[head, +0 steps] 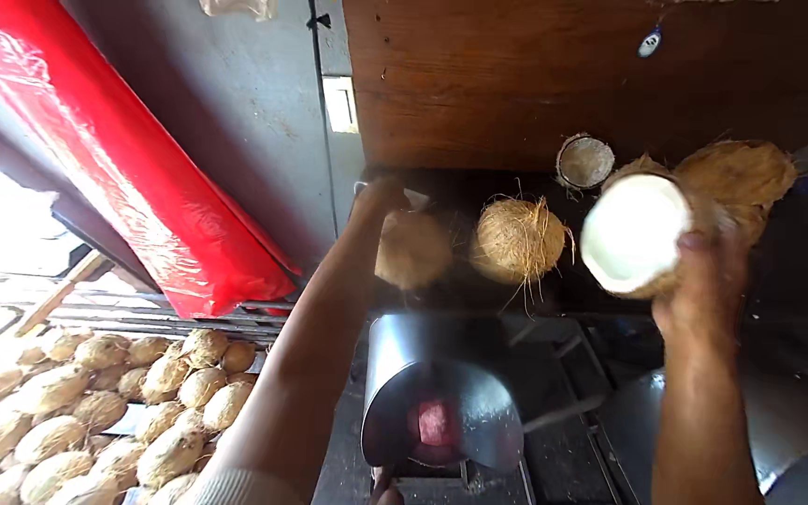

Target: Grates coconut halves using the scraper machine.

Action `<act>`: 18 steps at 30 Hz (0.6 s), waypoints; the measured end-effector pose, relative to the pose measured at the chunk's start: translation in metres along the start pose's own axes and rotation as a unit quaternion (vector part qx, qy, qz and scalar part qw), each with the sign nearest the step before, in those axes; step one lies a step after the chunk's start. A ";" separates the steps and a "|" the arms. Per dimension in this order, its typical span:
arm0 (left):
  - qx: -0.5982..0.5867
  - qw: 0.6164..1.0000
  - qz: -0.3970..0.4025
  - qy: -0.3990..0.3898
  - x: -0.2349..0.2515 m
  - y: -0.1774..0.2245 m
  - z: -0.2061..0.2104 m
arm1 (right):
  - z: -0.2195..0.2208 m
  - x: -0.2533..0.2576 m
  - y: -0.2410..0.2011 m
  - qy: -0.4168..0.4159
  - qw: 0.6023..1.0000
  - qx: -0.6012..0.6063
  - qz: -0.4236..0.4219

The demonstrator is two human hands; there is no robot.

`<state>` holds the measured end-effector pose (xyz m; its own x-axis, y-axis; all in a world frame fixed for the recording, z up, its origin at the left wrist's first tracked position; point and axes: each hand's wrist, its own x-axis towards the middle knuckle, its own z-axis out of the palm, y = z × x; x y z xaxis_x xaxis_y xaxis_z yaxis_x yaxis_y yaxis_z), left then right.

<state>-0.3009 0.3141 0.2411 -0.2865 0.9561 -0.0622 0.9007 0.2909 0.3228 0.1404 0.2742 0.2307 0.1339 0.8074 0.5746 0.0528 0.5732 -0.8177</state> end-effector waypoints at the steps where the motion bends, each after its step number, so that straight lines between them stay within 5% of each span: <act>1: 0.005 1.000 0.004 -0.003 0.011 -0.003 0.000 | -0.015 -0.011 -0.003 0.027 0.999 0.042 0.007; 7: 0.007 0.999 0.024 0.032 0.065 -0.005 -0.001 | -0.081 -0.094 -0.040 0.055 0.995 0.080 0.003; 10: 0.024 0.999 0.030 0.033 0.087 -0.008 0.002 | -0.048 -0.141 -0.081 0.222 0.965 0.101 0.099; 13: 0.036 0.997 0.069 0.028 0.091 -0.009 0.005 | -0.104 -0.203 -0.037 0.117 0.981 0.139 0.073; 15: -0.024 0.987 0.137 0.076 0.059 0.002 -0.001 | -0.084 -0.227 -0.048 0.179 0.959 0.186 0.117; 16: -0.075 0.978 0.162 0.111 0.019 0.016 -0.010 | -0.055 -0.222 -0.073 0.259 0.929 0.171 0.204; 18: -0.164 0.940 0.205 0.216 -0.093 0.044 -0.018 | -0.033 -0.234 -0.081 0.256 0.888 0.236 0.301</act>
<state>-0.2409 0.2369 0.2781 -0.1065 0.8601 0.4988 0.8353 -0.1947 0.5142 0.1372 0.0338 0.1613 0.4349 0.8876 -0.1517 -0.5854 0.1506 -0.7967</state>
